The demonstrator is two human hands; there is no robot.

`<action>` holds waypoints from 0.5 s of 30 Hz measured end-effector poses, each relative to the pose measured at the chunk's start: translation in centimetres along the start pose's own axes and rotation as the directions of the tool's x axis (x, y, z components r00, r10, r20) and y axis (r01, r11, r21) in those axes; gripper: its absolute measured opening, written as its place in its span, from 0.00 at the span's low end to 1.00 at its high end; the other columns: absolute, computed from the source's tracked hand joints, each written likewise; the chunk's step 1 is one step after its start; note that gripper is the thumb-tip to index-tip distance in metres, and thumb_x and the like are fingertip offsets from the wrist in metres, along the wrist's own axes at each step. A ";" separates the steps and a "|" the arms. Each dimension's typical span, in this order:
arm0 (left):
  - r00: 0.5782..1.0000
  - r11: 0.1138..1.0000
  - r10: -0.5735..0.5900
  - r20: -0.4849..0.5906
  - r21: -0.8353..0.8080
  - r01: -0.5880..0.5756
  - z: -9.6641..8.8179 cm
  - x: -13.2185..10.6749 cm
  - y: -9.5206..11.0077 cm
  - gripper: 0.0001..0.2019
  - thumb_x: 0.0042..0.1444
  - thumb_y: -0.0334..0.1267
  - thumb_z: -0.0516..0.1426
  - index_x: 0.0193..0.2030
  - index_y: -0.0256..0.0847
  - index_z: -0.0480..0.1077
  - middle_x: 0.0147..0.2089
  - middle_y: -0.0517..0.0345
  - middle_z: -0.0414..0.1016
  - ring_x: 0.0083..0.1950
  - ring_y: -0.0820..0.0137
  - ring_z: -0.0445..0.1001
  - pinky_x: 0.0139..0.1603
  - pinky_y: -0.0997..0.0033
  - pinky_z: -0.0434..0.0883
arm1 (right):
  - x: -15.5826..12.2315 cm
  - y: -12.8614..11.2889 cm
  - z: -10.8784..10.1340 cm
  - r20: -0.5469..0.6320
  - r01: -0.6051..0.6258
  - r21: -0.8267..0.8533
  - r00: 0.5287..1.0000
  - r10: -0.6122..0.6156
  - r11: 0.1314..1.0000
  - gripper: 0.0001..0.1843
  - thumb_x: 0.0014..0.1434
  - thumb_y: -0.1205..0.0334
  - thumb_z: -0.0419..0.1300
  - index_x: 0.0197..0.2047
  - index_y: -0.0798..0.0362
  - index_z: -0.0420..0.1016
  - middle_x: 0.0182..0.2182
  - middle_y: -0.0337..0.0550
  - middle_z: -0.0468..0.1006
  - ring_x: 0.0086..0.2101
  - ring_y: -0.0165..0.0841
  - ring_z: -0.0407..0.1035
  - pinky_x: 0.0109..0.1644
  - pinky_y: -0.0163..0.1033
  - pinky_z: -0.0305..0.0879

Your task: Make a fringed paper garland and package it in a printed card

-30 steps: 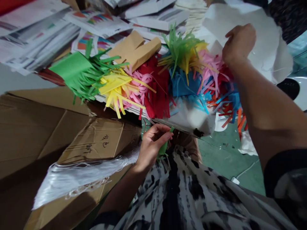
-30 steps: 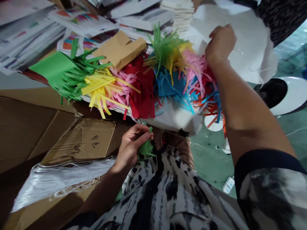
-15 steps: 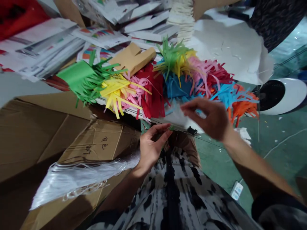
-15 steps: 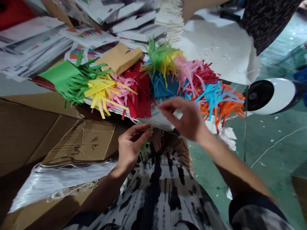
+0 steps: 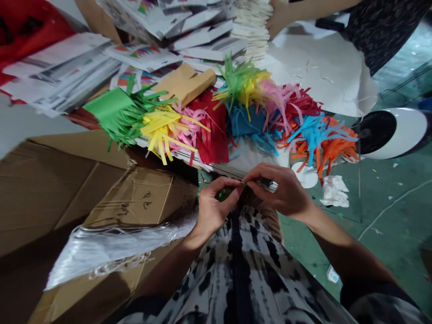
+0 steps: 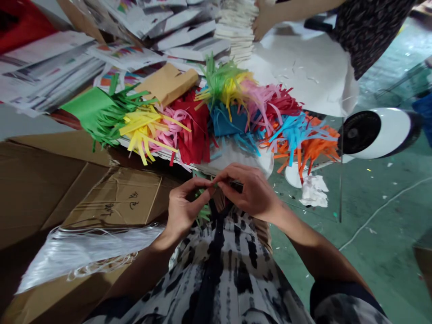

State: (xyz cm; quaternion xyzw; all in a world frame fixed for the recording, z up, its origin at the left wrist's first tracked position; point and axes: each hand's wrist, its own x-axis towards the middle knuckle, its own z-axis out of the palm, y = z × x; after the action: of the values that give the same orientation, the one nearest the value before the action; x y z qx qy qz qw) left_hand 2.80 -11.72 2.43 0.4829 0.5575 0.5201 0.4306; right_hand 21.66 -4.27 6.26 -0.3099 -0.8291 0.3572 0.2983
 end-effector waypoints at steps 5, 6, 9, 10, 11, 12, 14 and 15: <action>1.000 1.000 -0.006 0.006 -0.029 0.006 0.2 -0.1 -0.3 0.05 0.61 0.37 0.67 0.42 0.41 0.80 0.39 0.60 0.82 0.39 0.73 0.79 0.42 0.77 0.73 | -0.3 -0.1 -0.1 -0.016 -0.024 -0.065 1.000 0.023 0.998 0.05 0.66 0.68 0.63 0.43 0.50 0.80 0.36 0.38 0.83 0.37 0.30 0.77 0.43 0.36 0.69; 1.000 0.999 0.006 0.000 -0.033 -0.006 0.2 -0.1 -0.4 0.05 0.61 0.37 0.67 0.42 0.41 0.78 0.39 0.60 0.82 0.39 0.73 0.79 0.43 0.76 0.74 | -0.4 -0.1 -0.2 -0.001 -0.034 -0.063 0.999 0.034 0.997 0.05 0.66 0.68 0.63 0.43 0.50 0.80 0.36 0.38 0.83 0.37 0.30 0.78 0.43 0.35 0.69; 0.999 0.999 0.049 0.000 -0.012 -0.048 0.3 -0.2 -0.6 0.07 0.60 0.35 0.68 0.41 0.41 0.74 0.38 0.61 0.80 0.40 0.74 0.79 0.44 0.76 0.74 | -0.7 0.0 -0.1 0.067 -0.081 -0.043 0.994 0.084 0.996 0.06 0.67 0.66 0.64 0.46 0.49 0.80 0.37 0.37 0.84 0.36 0.29 0.77 0.41 0.34 0.68; 0.999 0.999 0.053 0.011 -0.008 -0.053 0.3 -0.3 -0.7 0.07 0.61 0.35 0.68 0.41 0.41 0.74 0.38 0.60 0.80 0.39 0.74 0.79 0.44 0.76 0.74 | -0.9 0.0 0.0 0.079 -0.091 -0.037 0.992 0.094 0.995 0.05 0.66 0.66 0.64 0.45 0.49 0.80 0.36 0.37 0.84 0.35 0.29 0.77 0.40 0.33 0.68; 0.998 0.999 0.051 0.026 -0.013 -0.050 0.2 -0.3 -0.7 0.07 0.61 0.35 0.67 0.42 0.41 0.73 0.38 0.60 0.80 0.40 0.73 0.79 0.45 0.75 0.75 | -1.0 0.1 0.1 0.083 -0.093 -0.033 0.992 0.096 0.995 0.05 0.66 0.66 0.64 0.45 0.49 0.80 0.36 0.36 0.84 0.34 0.28 0.76 0.40 0.33 0.68; 0.998 0.999 0.042 0.043 -0.025 -0.041 0.2 -0.3 -0.8 0.08 0.61 0.36 0.68 0.43 0.41 0.73 0.39 0.59 0.80 0.41 0.73 0.80 0.46 0.75 0.75 | -1.2 0.1 0.2 0.076 -0.093 -0.032 0.993 0.095 0.995 0.04 0.66 0.66 0.64 0.44 0.49 0.79 0.35 0.36 0.83 0.34 0.28 0.76 0.39 0.33 0.67; 0.997 0.999 0.012 0.079 -0.045 -0.009 0.1 -0.4 -1.0 0.10 0.62 0.38 0.68 0.47 0.42 0.74 0.42 0.57 0.82 0.44 0.71 0.81 0.49 0.73 0.76 | -1.4 0.2 0.3 0.034 -0.097 -0.033 0.995 0.098 0.995 0.03 0.66 0.66 0.65 0.43 0.49 0.79 0.34 0.36 0.83 0.33 0.28 0.75 0.39 0.33 0.67; 0.995 0.999 -0.009 0.095 -0.049 0.014 0.0 -0.4 -1.1 0.12 0.62 0.39 0.68 0.50 0.42 0.75 0.44 0.56 0.82 0.46 0.70 0.82 0.51 0.72 0.76 | -1.5 0.3 0.4 0.011 -0.109 -0.031 0.994 0.109 0.994 0.02 0.66 0.65 0.65 0.42 0.49 0.79 0.34 0.36 0.83 0.33 0.28 0.75 0.39 0.34 0.67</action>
State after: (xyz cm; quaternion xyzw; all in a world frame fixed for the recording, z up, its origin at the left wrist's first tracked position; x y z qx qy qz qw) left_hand 2.80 -12.08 1.31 0.4931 0.5260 0.5078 0.4715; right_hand 22.45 -5.38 5.40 -0.3568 -0.8183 0.3623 0.2682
